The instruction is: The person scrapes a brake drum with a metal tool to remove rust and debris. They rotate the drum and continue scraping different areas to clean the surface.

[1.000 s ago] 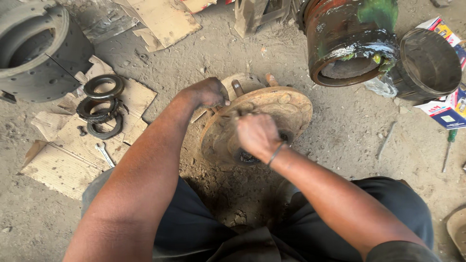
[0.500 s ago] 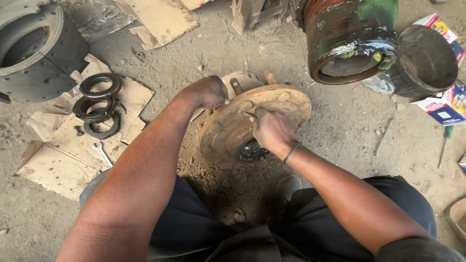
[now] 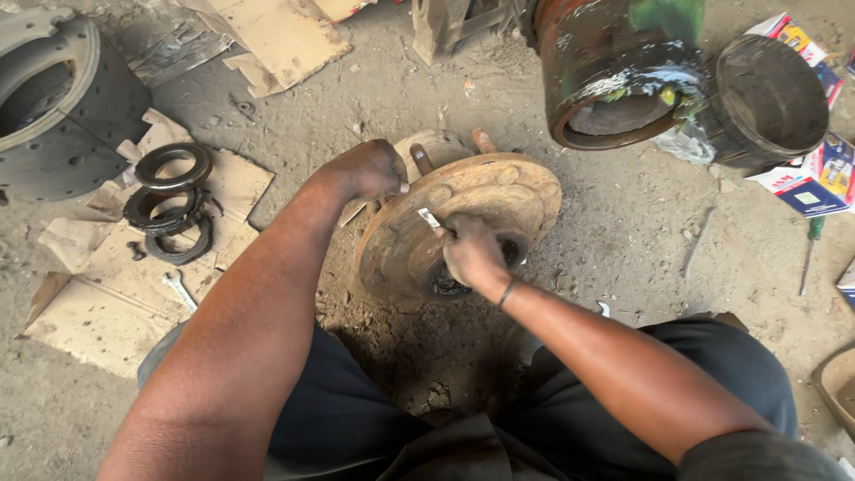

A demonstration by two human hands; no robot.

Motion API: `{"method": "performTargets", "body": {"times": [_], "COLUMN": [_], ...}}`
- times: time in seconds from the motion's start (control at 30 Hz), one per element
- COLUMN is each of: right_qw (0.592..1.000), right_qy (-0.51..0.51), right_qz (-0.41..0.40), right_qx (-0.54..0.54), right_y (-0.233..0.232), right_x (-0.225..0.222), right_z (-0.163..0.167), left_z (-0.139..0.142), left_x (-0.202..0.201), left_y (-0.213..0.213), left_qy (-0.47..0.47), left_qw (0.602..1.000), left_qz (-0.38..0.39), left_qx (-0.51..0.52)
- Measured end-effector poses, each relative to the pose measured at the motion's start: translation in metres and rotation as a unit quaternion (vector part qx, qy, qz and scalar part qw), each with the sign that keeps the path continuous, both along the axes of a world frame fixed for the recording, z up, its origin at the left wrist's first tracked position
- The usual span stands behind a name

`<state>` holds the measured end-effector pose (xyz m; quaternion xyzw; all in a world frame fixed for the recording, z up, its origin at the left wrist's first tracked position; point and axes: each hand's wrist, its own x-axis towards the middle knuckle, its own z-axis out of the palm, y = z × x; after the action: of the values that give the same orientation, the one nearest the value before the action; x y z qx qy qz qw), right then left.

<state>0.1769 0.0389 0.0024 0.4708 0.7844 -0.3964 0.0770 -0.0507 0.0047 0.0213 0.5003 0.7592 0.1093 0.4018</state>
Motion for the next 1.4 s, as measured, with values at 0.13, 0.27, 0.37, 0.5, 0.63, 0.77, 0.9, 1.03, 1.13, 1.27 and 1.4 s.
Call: {"method": "performTargets", "body": {"times": [0.13,0.27,0.37,0.5,0.63,0.77,0.9,1.03,1.13,1.27,1.4], "right_qw": [0.974,0.943,0.879,0.790,0.778,0.799,0.800,0.820,0.830,0.808,0.819], "right_qy": [0.194,0.230,0.253,0.253,0.352,0.330,0.339,0.352,0.300,0.320,0.317], "right_qz": [0.045,-0.146,-0.234,-0.335,-0.321,-0.347,-0.340,-0.313,-0.339,-0.340,-0.355], "right_qx": [0.108,-0.189,-0.329,-0.447,-0.409,-0.364,-0.359,-0.325,-0.326,-0.360,-0.320], "right_y": [-0.013,-0.026,-0.031,-0.036,-0.044,-0.049,-0.051,-0.053,-0.055,-0.055,-0.054], "right_x": [0.003,0.000,-0.006,-0.016,-0.023,-0.029,-0.034,-0.034,-0.032,-0.031,-0.031], "right_z": [-0.003,0.001,0.005,0.002,-0.004,-0.004,-0.002,-0.003,-0.004,-0.004,-0.005], "left_z": [-0.002,0.000,0.004,0.005,0.003,0.003,0.004,0.005,0.006,0.008,0.010], "left_x": [0.001,0.003,0.002,0.002,0.001,0.001,0.002,0.003,0.004,0.002,0.000], "left_y": [0.000,0.000,0.001,0.002,0.002,0.003,0.002,-0.001,-0.002,-0.002,-0.002], "left_qy": [-0.018,0.005,-0.005,-0.004,0.013,0.008,0.014,0.025,0.022,0.030,-0.008], "left_qw": [0.999,0.999,0.999,0.999,0.999,0.999,0.999,0.999,0.999,0.999,0.999], "left_qz": [0.049,0.034,0.030,0.038,0.031,0.022,0.026,0.010,0.028,0.020,0.008], "left_qx": [-0.002,-0.017,-0.027,-0.032,-0.022,-0.027,-0.025,-0.025,-0.031,-0.003,-0.039]}}
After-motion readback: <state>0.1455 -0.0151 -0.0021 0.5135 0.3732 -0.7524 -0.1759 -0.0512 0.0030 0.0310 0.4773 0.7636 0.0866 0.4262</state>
